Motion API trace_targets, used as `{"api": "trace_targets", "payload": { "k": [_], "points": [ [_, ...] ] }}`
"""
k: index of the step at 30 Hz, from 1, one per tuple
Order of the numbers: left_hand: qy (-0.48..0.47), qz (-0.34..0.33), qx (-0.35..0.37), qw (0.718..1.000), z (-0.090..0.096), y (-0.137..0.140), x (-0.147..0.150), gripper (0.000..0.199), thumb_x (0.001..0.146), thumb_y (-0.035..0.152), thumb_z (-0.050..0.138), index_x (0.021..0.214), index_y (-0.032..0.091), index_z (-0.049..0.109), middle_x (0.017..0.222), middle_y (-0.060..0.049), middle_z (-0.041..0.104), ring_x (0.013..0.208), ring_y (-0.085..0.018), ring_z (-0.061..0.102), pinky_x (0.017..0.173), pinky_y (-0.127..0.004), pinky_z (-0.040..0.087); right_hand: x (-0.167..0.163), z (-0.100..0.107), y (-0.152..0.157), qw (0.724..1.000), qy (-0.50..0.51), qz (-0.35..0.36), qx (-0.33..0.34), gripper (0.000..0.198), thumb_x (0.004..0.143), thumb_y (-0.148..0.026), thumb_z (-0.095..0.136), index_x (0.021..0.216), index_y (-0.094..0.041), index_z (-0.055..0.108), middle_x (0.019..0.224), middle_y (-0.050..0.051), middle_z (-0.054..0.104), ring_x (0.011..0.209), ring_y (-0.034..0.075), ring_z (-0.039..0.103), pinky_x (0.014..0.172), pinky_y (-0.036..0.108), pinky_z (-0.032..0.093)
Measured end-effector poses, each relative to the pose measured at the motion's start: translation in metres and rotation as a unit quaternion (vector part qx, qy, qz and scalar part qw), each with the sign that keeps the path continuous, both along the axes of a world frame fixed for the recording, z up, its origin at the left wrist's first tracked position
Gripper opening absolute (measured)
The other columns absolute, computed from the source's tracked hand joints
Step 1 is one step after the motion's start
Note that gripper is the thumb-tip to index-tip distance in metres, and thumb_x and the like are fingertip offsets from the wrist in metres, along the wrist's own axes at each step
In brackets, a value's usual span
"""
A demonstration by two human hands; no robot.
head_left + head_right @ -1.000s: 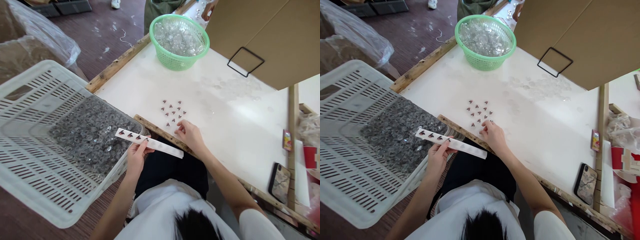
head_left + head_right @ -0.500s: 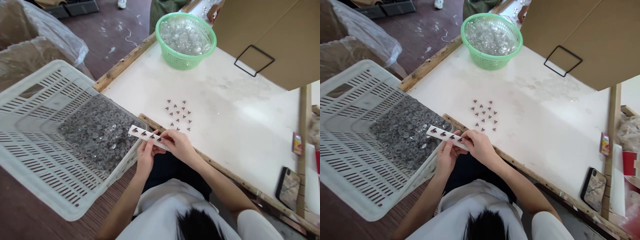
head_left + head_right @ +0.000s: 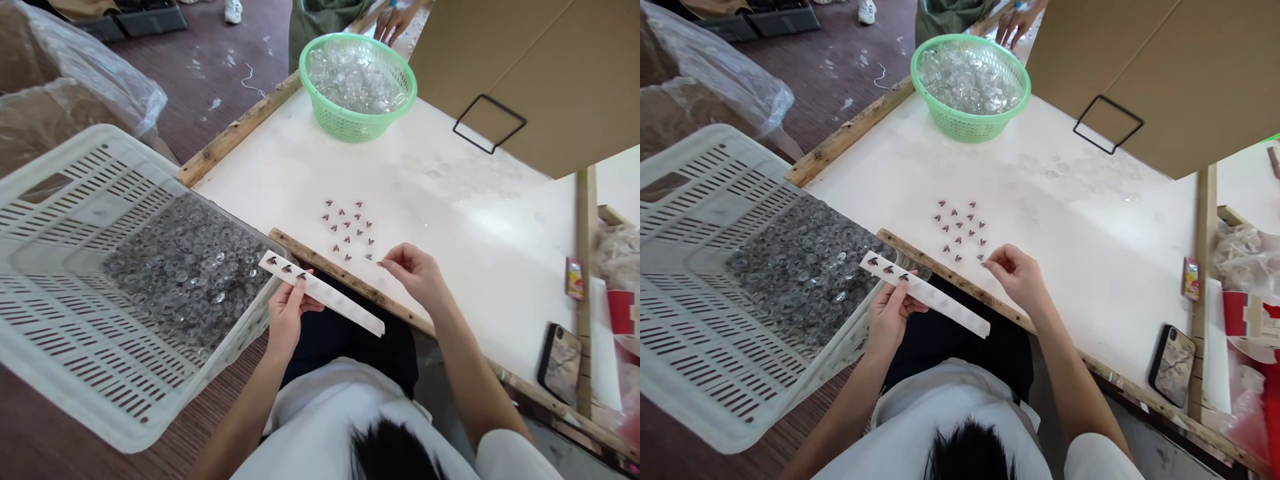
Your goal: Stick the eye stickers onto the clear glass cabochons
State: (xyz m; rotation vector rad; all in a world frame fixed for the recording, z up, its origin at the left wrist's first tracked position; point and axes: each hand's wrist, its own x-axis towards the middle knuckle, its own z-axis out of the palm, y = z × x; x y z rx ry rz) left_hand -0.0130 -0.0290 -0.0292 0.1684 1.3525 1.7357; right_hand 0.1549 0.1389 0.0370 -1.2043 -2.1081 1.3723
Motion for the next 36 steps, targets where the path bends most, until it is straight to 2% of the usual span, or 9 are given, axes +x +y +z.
{"api": "trace_targets", "payload": {
  "k": [3,7,11,14,19,22,26,31,36],
  "points": [
    [0.004,0.006,-0.008,1.0,0.0,0.001,-0.004,0.039,0.082,0.043,0.066,0.11,0.015,0.069,0.068,-0.003,0.071,0.056,-0.015,0.067,0.055,-0.027,0.06,0.027,-0.009,0.012,0.994,-0.109,0.021,-0.019,0.017,0.082,-0.038,0.063,0.077,-0.021,0.062,0.068,0.001,0.061,0.06,0.014,0.051,0.055,0.028,0.042],
    [0.007,0.005,-0.009,1.0,0.001,0.004,-0.005,0.038,0.082,0.042,0.066,0.11,0.016,0.069,0.069,-0.002,0.07,0.057,-0.015,0.067,0.055,-0.026,0.06,0.036,-0.021,0.007,0.988,-0.151,0.023,-0.026,0.015,0.08,-0.035,0.062,0.075,-0.021,0.064,0.069,0.001,0.063,0.061,0.014,0.053,0.058,0.028,0.042],
    [0.009,0.002,-0.013,1.0,0.002,0.006,-0.003,0.04,0.082,0.043,0.067,0.11,0.016,0.069,0.069,-0.002,0.07,0.056,-0.015,0.066,0.055,-0.026,0.06,0.029,-0.026,0.002,0.985,-0.17,0.022,-0.029,0.014,0.078,-0.033,0.062,0.073,-0.02,0.064,0.066,0.0,0.063,0.061,0.014,0.054,0.058,0.027,0.042],
    [0.009,0.004,-0.017,1.0,0.001,0.006,-0.003,0.041,0.08,0.044,0.067,0.11,0.016,0.069,0.069,-0.002,0.069,0.056,-0.014,0.065,0.054,-0.025,0.059,0.024,-0.028,-0.001,0.983,-0.181,0.026,-0.007,0.011,0.078,-0.031,0.061,0.074,-0.021,0.064,0.066,0.0,0.064,0.061,0.014,0.056,0.059,0.027,0.043],
    [0.006,-0.001,-0.019,1.0,0.001,0.007,-0.002,0.04,0.08,0.044,0.068,0.109,0.017,0.07,0.07,-0.002,0.07,0.057,-0.015,0.066,0.054,-0.025,0.058,0.004,-0.032,-0.003,0.978,-0.178,0.049,0.1,0.007,0.08,-0.024,0.059,0.075,-0.022,0.064,0.077,0.001,0.065,0.066,0.015,0.058,0.066,0.029,0.043],
    [0.006,-0.004,-0.017,1.0,0.002,0.007,-0.002,0.039,0.081,0.043,0.067,0.11,0.017,0.07,0.071,-0.003,0.071,0.058,-0.015,0.066,0.054,-0.025,0.058,-0.013,-0.035,0.001,0.975,-0.168,0.043,0.141,0.005,0.081,-0.02,0.059,0.084,-0.022,0.063,0.082,0.002,0.067,0.07,0.016,0.059,0.068,0.03,0.043],
    [0.009,-0.005,-0.014,1.0,0.002,0.005,-0.004,0.04,0.082,0.043,0.066,0.111,0.016,0.069,0.07,-0.003,0.07,0.058,-0.015,0.066,0.056,-0.027,0.059,-0.025,-0.036,0.009,0.978,-0.144,0.031,0.145,0.01,0.083,-0.018,0.057,0.091,-0.022,0.061,0.084,0.003,0.07,0.073,0.018,0.062,0.07,0.031,0.044],
    [0.002,-0.001,-0.015,1.0,-0.001,0.004,-0.006,0.038,0.082,0.043,0.067,0.109,0.016,0.07,0.071,-0.003,0.07,0.059,-0.015,0.066,0.055,-0.026,0.059,-0.02,-0.032,0.009,0.979,-0.132,0.004,0.157,0.014,0.09,-0.022,0.049,0.093,-0.022,0.062,0.092,0.004,0.071,0.076,0.018,0.063,0.07,0.031,0.045],
    [-0.002,-0.008,-0.016,1.0,-0.003,0.007,-0.007,0.035,0.083,0.041,0.066,0.108,0.017,0.07,0.072,-0.002,0.07,0.058,-0.015,0.066,0.054,-0.025,0.058,-0.024,-0.039,0.001,0.974,-0.171,0.022,0.146,0.011,0.084,-0.026,0.059,0.093,-0.02,0.061,0.091,0.006,0.067,0.074,0.018,0.062,0.07,0.032,0.046]
  ]
}}
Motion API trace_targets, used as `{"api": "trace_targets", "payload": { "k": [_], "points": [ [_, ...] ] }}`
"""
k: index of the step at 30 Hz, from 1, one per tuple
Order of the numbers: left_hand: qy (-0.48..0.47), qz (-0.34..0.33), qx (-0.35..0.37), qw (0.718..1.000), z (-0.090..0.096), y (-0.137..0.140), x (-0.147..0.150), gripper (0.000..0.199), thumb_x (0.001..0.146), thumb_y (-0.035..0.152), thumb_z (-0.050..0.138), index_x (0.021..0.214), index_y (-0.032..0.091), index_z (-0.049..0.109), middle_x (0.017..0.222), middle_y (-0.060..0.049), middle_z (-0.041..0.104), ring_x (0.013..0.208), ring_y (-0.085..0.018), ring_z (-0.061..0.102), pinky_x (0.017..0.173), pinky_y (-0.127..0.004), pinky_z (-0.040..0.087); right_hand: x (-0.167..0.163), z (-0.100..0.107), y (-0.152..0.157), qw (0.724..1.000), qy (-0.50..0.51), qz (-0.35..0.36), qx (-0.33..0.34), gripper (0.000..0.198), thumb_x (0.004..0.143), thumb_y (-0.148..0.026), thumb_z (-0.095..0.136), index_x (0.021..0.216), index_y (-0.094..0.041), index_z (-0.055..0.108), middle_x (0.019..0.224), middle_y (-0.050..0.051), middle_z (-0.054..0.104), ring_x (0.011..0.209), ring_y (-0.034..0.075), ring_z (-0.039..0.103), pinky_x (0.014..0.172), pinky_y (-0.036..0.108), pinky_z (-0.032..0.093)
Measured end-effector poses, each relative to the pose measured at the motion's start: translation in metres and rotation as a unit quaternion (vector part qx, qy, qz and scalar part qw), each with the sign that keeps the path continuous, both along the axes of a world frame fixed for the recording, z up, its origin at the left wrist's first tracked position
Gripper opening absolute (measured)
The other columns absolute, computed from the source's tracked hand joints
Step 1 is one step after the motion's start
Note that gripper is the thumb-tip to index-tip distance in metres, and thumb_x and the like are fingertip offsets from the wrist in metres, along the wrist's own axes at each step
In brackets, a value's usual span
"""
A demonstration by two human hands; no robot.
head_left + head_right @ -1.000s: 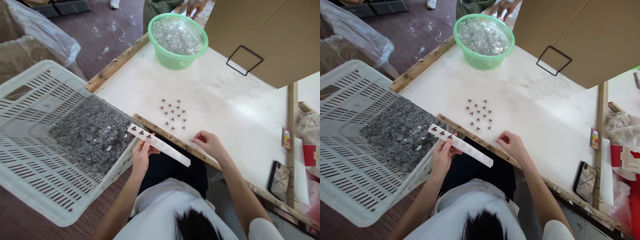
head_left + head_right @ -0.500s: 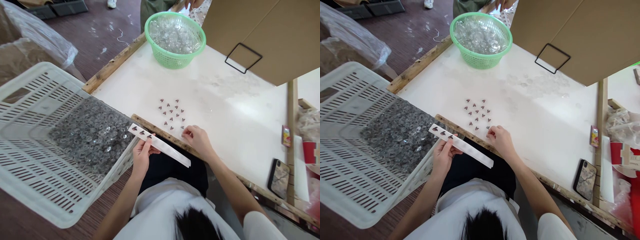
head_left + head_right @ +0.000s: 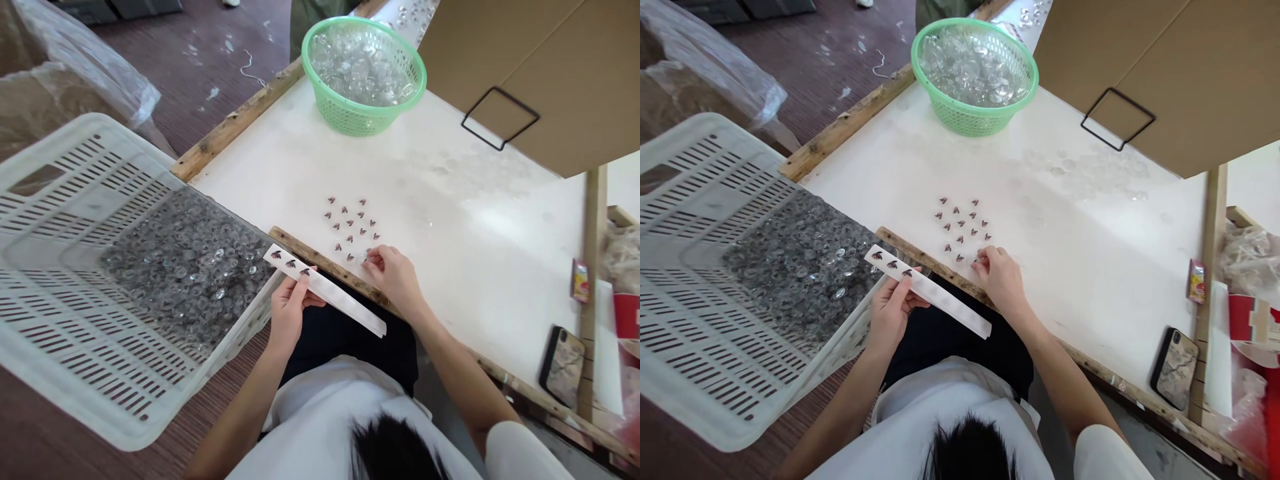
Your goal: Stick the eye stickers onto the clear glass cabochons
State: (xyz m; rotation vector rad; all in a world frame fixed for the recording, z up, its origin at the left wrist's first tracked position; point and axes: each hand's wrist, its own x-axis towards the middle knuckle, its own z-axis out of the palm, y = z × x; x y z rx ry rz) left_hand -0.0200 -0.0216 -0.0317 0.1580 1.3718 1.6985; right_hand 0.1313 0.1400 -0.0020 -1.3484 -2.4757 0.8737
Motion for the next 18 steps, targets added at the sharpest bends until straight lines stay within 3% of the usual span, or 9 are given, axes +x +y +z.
{"api": "trace_targets", "payload": {
  "k": [7,14,18],
  "points": [
    [0.017,0.019,-0.005,1.0,0.003,-0.0008,-0.0019,0.04,0.08,0.045,0.068,0.109,0.017,0.07,0.069,-0.002,0.069,0.056,-0.014,0.065,0.053,-0.025,0.057,-0.0032,-0.0063,-0.0036,1.0,0.028,-0.01,0.003,0.008,0.082,-0.022,0.057,0.09,-0.021,0.055,0.091,0.005,0.064,0.075,0.018,0.06,0.07,0.033,0.045],
    [0.015,-0.003,-0.004,1.0,0.0056,-0.0053,0.0053,0.039,0.081,0.044,0.066,0.108,0.016,0.07,0.071,-0.003,0.069,0.06,-0.016,0.066,0.056,-0.028,0.059,-0.0028,-0.0076,-0.0032,0.998,0.052,-0.021,0.004,0.003,0.081,-0.02,0.054,0.084,-0.021,0.053,0.088,0.004,0.065,0.073,0.018,0.059,0.07,0.032,0.044],
    [0.017,0.0,0.0,1.0,0.0069,-0.006,0.006,0.039,0.08,0.045,0.067,0.107,0.016,0.07,0.072,-0.003,0.069,0.06,-0.015,0.066,0.055,-0.027,0.059,-0.0018,-0.0065,-0.0045,0.998,0.051,0.006,0.027,0.007,0.081,-0.016,0.051,0.086,-0.021,0.053,0.088,0.005,0.064,0.073,0.017,0.058,0.068,0.03,0.043]
  ]
}}
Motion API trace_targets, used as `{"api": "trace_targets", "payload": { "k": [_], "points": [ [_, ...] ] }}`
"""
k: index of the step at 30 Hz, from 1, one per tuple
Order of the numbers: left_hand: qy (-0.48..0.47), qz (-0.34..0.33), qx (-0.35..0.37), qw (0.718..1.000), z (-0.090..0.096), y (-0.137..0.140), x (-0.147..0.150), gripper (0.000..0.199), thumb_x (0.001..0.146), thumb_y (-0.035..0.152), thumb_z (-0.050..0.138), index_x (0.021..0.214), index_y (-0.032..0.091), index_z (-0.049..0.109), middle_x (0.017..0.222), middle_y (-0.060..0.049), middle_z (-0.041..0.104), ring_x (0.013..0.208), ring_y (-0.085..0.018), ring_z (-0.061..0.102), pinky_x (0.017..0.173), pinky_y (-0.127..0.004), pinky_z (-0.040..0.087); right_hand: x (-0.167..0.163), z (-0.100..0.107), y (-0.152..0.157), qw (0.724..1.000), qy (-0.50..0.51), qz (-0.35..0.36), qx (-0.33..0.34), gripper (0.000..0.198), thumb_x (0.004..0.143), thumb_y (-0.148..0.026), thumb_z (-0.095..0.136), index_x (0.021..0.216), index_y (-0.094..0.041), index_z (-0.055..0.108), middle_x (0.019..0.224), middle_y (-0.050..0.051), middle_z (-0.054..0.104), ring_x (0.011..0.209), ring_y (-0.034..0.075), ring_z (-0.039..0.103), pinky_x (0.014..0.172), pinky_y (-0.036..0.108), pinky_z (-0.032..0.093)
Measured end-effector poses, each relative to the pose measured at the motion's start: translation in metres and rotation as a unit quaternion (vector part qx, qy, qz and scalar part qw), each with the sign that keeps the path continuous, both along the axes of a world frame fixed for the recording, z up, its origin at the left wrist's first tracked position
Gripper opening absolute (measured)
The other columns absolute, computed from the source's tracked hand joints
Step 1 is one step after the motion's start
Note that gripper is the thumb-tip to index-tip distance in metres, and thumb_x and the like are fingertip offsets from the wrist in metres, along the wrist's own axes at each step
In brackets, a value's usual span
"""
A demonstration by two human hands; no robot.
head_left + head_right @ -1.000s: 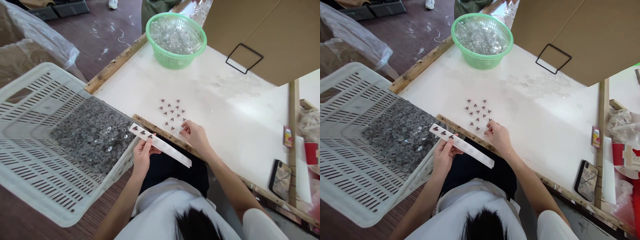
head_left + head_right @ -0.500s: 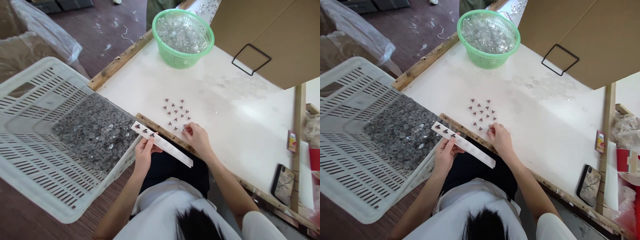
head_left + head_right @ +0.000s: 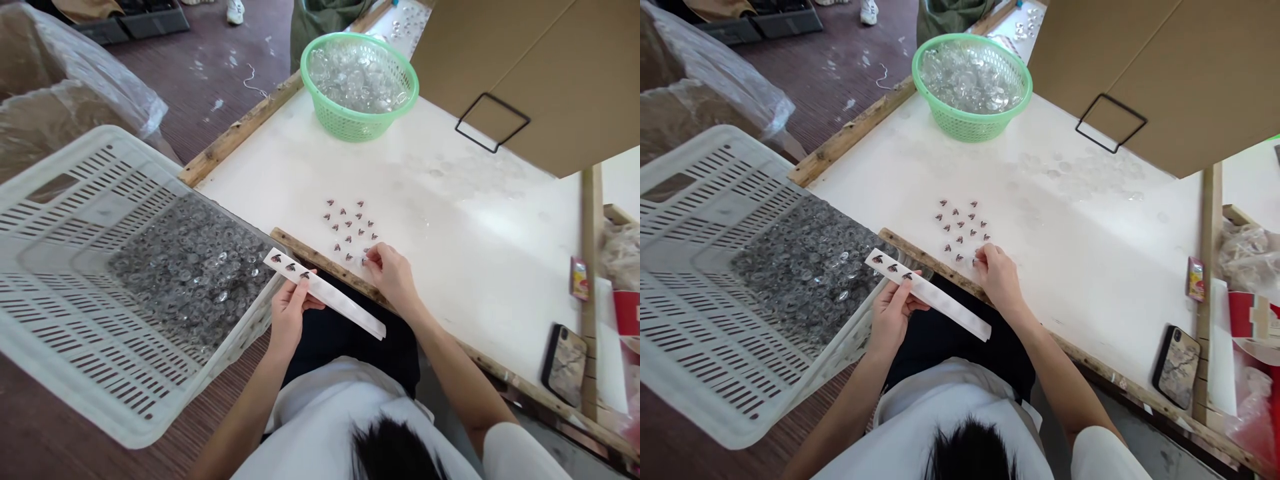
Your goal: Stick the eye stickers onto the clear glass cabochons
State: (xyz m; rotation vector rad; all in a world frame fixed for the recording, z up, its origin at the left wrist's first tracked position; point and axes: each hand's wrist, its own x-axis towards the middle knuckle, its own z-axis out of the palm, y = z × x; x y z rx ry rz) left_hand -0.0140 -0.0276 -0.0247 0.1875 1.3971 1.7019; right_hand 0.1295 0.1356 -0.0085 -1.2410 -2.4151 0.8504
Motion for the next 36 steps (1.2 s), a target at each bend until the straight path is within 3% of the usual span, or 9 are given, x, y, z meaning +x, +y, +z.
{"api": "trace_targets", "payload": {
  "k": [4,8,14,18,26,32,36],
  "points": [
    [0.003,0.005,0.003,1.0,-0.001,-0.001,0.0,0.035,0.082,0.042,0.066,0.106,0.017,0.071,0.072,-0.002,0.069,0.06,-0.014,0.064,0.054,-0.025,0.057,0.005,0.005,-0.003,0.998,-0.033,0.034,0.052,0.01,0.085,-0.015,0.045,0.09,-0.02,0.053,0.092,0.007,0.062,0.076,0.019,0.057,0.067,0.031,0.042],
    [0.005,0.012,0.003,1.0,-0.005,0.0,0.002,0.033,0.081,0.042,0.067,0.103,0.017,0.071,0.081,-0.004,0.071,0.066,-0.017,0.067,0.058,-0.027,0.057,0.015,0.009,-0.002,0.998,-0.002,0.047,0.046,0.012,0.088,-0.018,0.044,0.095,-0.021,0.053,0.093,0.007,0.06,0.077,0.018,0.057,0.067,0.03,0.044],
    [-0.032,0.019,0.037,0.999,0.0,0.007,0.011,0.022,0.08,0.039,0.066,0.083,0.018,0.07,0.082,-0.005,0.072,0.071,-0.02,0.069,0.066,-0.032,0.057,0.02,0.004,0.0,0.999,-0.023,-0.018,0.015,0.01,0.087,-0.028,0.055,0.093,-0.021,0.056,0.092,0.006,0.061,0.074,0.018,0.059,0.067,0.032,0.045],
    [-0.056,0.0,0.053,0.997,0.007,0.01,0.016,0.021,0.081,0.038,0.061,0.082,0.017,0.065,0.076,-0.003,0.069,0.06,-0.017,0.066,0.06,-0.031,0.056,0.013,-0.003,-0.002,0.996,-0.062,-0.053,0.023,0.012,0.085,-0.033,0.059,0.088,-0.021,0.06,0.092,0.006,0.062,0.076,0.019,0.06,0.069,0.034,0.045],
    [-0.077,-0.003,0.083,0.994,0.011,0.015,0.019,0.015,0.077,0.029,0.065,0.078,0.019,0.054,0.067,0.003,0.057,0.051,-0.012,0.058,0.049,-0.024,0.046,0.007,-0.005,-0.004,0.998,-0.024,-0.058,0.026,0.011,0.086,-0.026,0.057,0.077,-0.022,0.06,0.088,0.004,0.064,0.077,0.019,0.06,0.069,0.032,0.044],
    [-0.087,-0.015,0.033,0.996,0.005,0.018,0.021,0.026,0.076,0.031,0.072,0.095,0.02,0.059,0.052,0.009,0.048,0.04,-0.008,0.045,0.042,-0.02,0.033,0.006,-0.006,-0.005,0.997,-0.038,-0.036,0.062,0.01,0.087,-0.021,0.053,0.078,-0.021,0.057,0.086,0.005,0.063,0.079,0.02,0.058,0.069,0.032,0.041],
    [-0.072,-0.052,-0.005,0.996,0.007,0.019,0.023,0.033,0.075,0.035,0.074,0.1,0.017,0.063,0.053,0.008,0.051,0.039,-0.007,0.044,0.04,-0.02,0.031,0.006,0.002,-0.006,0.998,-0.018,-0.016,0.052,0.009,0.088,-0.021,0.051,0.081,-0.02,0.055,0.085,0.005,0.061,0.079,0.02,0.056,0.069,0.032,0.041]
  ]
}}
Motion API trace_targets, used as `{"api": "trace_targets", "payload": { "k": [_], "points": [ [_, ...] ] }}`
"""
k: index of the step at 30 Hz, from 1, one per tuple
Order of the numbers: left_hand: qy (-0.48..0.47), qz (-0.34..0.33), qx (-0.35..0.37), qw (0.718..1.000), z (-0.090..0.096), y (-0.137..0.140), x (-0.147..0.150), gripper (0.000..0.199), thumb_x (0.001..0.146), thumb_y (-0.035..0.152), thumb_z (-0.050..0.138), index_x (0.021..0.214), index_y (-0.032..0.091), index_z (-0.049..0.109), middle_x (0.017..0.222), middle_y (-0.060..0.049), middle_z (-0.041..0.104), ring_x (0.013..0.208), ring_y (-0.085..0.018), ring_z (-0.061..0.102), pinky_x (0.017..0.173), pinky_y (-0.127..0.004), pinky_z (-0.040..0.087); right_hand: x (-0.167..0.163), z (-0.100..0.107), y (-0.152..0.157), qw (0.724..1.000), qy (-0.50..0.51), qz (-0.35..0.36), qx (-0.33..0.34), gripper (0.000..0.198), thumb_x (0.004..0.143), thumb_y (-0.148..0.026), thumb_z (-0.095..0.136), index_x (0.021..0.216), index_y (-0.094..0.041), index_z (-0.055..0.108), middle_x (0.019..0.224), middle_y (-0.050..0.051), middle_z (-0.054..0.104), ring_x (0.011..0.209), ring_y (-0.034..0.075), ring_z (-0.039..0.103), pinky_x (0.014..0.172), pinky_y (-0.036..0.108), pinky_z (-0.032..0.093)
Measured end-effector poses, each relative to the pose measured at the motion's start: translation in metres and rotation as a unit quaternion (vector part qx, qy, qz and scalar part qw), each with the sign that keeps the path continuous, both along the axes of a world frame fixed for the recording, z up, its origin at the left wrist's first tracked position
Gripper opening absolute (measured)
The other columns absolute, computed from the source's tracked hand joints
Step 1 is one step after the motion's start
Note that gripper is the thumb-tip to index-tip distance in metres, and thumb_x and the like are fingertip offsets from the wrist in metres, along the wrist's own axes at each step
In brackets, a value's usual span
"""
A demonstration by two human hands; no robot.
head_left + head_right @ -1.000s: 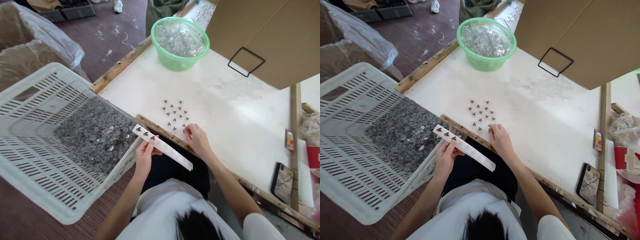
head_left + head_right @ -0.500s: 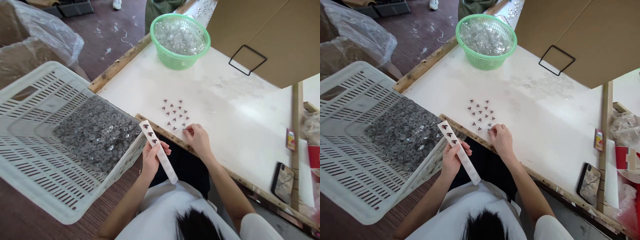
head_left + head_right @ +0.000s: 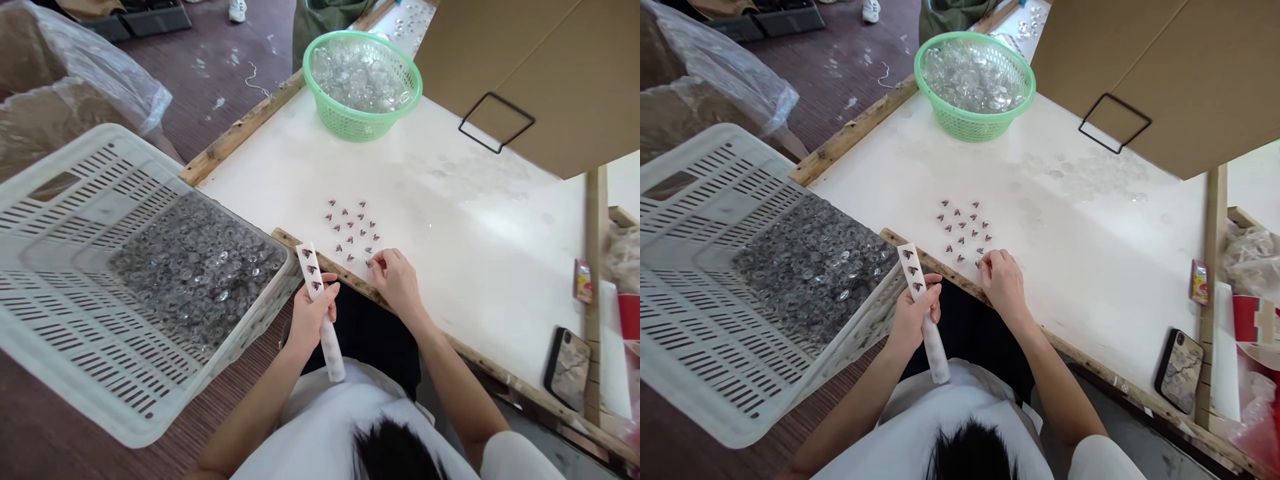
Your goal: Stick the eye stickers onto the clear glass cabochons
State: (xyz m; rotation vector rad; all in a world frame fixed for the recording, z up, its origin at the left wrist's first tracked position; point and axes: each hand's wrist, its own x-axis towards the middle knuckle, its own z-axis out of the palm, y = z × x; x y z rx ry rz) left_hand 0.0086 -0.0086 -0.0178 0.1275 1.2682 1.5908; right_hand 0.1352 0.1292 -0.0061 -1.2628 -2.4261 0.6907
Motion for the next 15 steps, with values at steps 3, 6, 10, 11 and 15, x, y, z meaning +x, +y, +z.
{"api": "trace_targets", "payload": {
  "k": [3,6,10,11,15],
  "points": [
    [0.024,-0.009,-0.004,1.0,0.004,0.0,0.002,0.036,0.076,0.037,0.073,0.104,0.016,0.065,0.061,0.004,0.06,0.04,-0.006,0.046,0.04,-0.021,0.032,-0.001,0.016,-0.007,0.997,0.064,0.034,-0.034,0.009,0.09,-0.022,0.051,0.081,-0.021,0.053,0.085,0.004,0.06,0.075,0.017,0.055,0.068,0.03,0.043],
    [0.036,-0.026,0.021,0.999,0.009,0.001,0.004,0.032,0.08,0.037,0.07,0.103,0.016,0.067,0.055,0.003,0.059,0.039,-0.007,0.046,0.04,-0.021,0.032,-0.005,0.033,-0.016,0.988,0.112,0.079,-0.065,0.009,0.091,-0.022,0.052,0.082,-0.021,0.053,0.083,0.003,0.059,0.074,0.016,0.055,0.067,0.029,0.044],
    [0.031,-0.046,0.051,0.997,0.012,0.002,0.001,0.024,0.079,0.036,0.072,0.091,0.015,0.068,0.044,0.004,0.053,0.036,-0.009,0.045,0.038,-0.021,0.031,-0.012,0.043,-0.028,0.979,0.132,0.128,-0.093,0.008,0.092,-0.02,0.052,0.084,-0.022,0.052,0.083,0.003,0.057,0.075,0.016,0.054,0.065,0.028,0.043],
    [0.024,-0.044,0.053,0.997,0.012,0.002,0.0,0.024,0.078,0.036,0.072,0.088,0.015,0.068,0.044,0.004,0.054,0.035,-0.009,0.045,0.037,-0.021,0.03,-0.013,0.043,-0.031,0.977,0.136,0.136,-0.094,0.008,0.092,-0.019,0.052,0.085,-0.022,0.051,0.083,0.003,0.056,0.075,0.016,0.053,0.065,0.028,0.043],
    [-0.053,-0.055,0.071,0.995,0.008,0.002,-0.006,0.024,0.078,0.038,0.071,0.078,0.015,0.065,0.041,0.004,0.051,0.033,-0.007,0.042,0.036,-0.019,0.029,-0.017,0.038,-0.036,0.97,0.16,0.167,-0.07,0.009,0.094,-0.016,0.047,0.087,-0.022,0.049,0.084,0.004,0.053,0.079,0.017,0.052,0.067,0.03,0.043]
  ]
}}
